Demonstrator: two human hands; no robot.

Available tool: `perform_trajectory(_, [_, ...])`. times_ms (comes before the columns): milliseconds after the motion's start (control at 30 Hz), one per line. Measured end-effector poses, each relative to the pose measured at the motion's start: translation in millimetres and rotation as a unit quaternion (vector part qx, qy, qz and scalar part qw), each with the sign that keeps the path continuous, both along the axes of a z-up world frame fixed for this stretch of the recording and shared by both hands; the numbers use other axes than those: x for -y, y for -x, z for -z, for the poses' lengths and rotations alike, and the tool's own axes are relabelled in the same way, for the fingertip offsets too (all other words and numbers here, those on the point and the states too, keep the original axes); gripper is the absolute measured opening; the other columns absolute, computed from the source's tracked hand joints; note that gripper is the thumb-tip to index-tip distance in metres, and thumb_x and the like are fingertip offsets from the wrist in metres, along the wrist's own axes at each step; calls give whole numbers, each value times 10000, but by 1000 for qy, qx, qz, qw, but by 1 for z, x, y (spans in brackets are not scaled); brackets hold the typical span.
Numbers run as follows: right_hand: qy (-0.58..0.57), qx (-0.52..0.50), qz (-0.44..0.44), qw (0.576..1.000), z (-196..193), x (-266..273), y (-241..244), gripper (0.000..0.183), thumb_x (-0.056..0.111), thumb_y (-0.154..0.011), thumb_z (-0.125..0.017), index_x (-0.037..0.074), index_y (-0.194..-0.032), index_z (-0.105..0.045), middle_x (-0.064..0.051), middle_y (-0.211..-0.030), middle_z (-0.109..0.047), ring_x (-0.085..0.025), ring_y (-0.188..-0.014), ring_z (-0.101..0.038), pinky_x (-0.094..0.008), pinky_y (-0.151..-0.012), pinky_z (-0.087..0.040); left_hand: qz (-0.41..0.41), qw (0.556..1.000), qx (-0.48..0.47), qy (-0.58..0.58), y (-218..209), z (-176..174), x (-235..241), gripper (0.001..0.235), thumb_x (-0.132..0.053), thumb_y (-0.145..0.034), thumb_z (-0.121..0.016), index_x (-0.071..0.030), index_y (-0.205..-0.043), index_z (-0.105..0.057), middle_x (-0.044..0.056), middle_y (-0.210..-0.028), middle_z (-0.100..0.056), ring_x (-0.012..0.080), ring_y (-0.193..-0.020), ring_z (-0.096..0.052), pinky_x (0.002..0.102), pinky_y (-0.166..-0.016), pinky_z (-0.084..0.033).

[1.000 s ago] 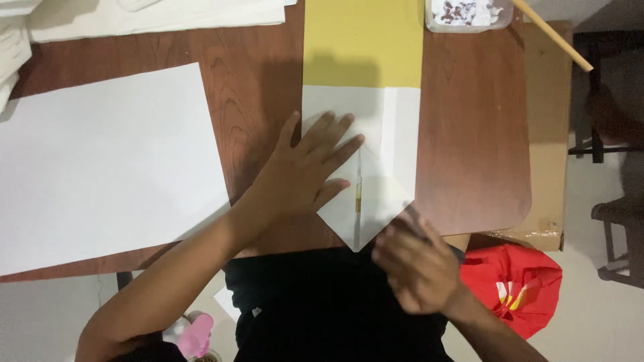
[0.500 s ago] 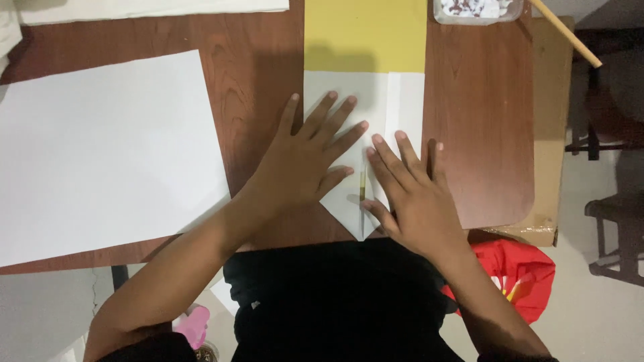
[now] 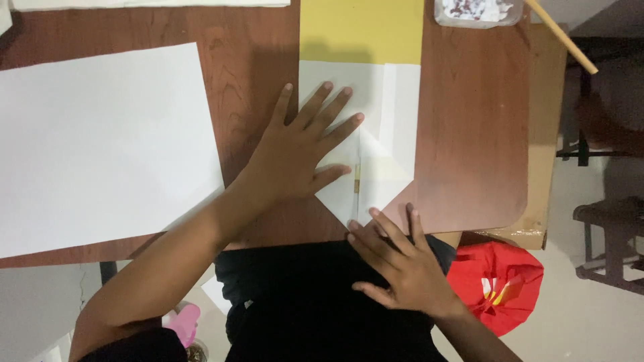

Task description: The person aligns a white sheet of paper onto a yellow sheet on a wooden table. They use a wooden stick to apply white adhesive along the edge of the white paper, then fold the paper over to seal the bond.

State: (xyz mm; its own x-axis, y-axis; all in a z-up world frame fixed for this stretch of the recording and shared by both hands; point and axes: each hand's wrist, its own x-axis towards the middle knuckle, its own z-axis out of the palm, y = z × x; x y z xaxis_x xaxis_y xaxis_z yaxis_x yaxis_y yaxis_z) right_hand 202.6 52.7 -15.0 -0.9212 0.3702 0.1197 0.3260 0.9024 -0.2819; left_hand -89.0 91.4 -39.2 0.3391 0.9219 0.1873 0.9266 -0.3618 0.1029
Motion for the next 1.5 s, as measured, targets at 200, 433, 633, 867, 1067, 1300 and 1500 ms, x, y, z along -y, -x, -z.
perform_trajectory(200, [9,-102,-20,995,-9,-5,7,489,491,-1024,-577,65,-1210,-728,-60,-1381,-661,-310,-1315,-601,-631,-1201,-127,16,999,10,43,0,-12,-1,1006,-893,-911,-362,-214,-1651,-289,84,-1732,-127,326,-1593,-140,711,-1207,-145])
perform_trajectory(433, [53,-90,-7,994,-10,-8,19,528,408,-996,-655,73,-1401,-604,-56,-1500,-569,-315,-1455,-465,-587,-1218,-235,9,1000,21,-9,0,-13,1,657,-566,-1042,-435,-221,-1599,-387,83,-1705,-264,319,-1565,-276,691,-1173,-252])
perform_trajectory(633, [69,-93,-14,993,-16,-4,17,558,383,-980,-697,71,-1427,-578,-75,-1515,-561,-323,-1480,-429,-552,-1237,-234,22,995,57,-80,4,-13,-2,464,-330,-1073,-503,-273,-1533,-504,102,-1634,-424,328,-1493,-439,651,-1116,-342])
perform_trajectory(867, [73,-143,5,987,-21,-1,21,427,314,-939,-742,84,-1295,-689,-69,-1396,-666,-319,-1430,-487,-592,-1233,-189,70,990,119,11,17,-5,-11,436,-338,-1076,-383,-298,-1454,-598,149,-1669,-304,414,-1487,-345,697,-1073,-252])
perform_trajectory(1067, [70,-126,86,986,-22,-23,30,495,260,-1027,-570,118,-1496,-499,-118,-1563,-505,-336,-1476,-463,-586,-1246,-286,64,994,79,37,18,7,-16,477,-410,-1043,-447,-401,-1520,-456,122,-1689,-234,389,-1550,-183,785,-1118,-148])
perform_trajectory(1300, [4,42,142,989,-29,-44,56,599,543,-1019,-465,232,-1531,-489,-72,-1576,-484,-341,-1487,-359,-672,-1205,-83,42,996,47,56,17,4,-15,472,-478,-1064,-330,-427,-1509,-479,86,-1696,-277,338,-1575,-215,732,-1194,-144])
perform_trajectory(1500, [46,-20,160,986,-30,-57,45,590,512,-1014,-448,175,-1492,-524,-86,-1538,-537,-395,-1457,-394,-780,-1140,-3,38,995,83,30,17,0,-12,425,-402,-1044,-458,-382,-1452,-573,102,-1645,-376,344,-1543,-296,744,-1175,-170])
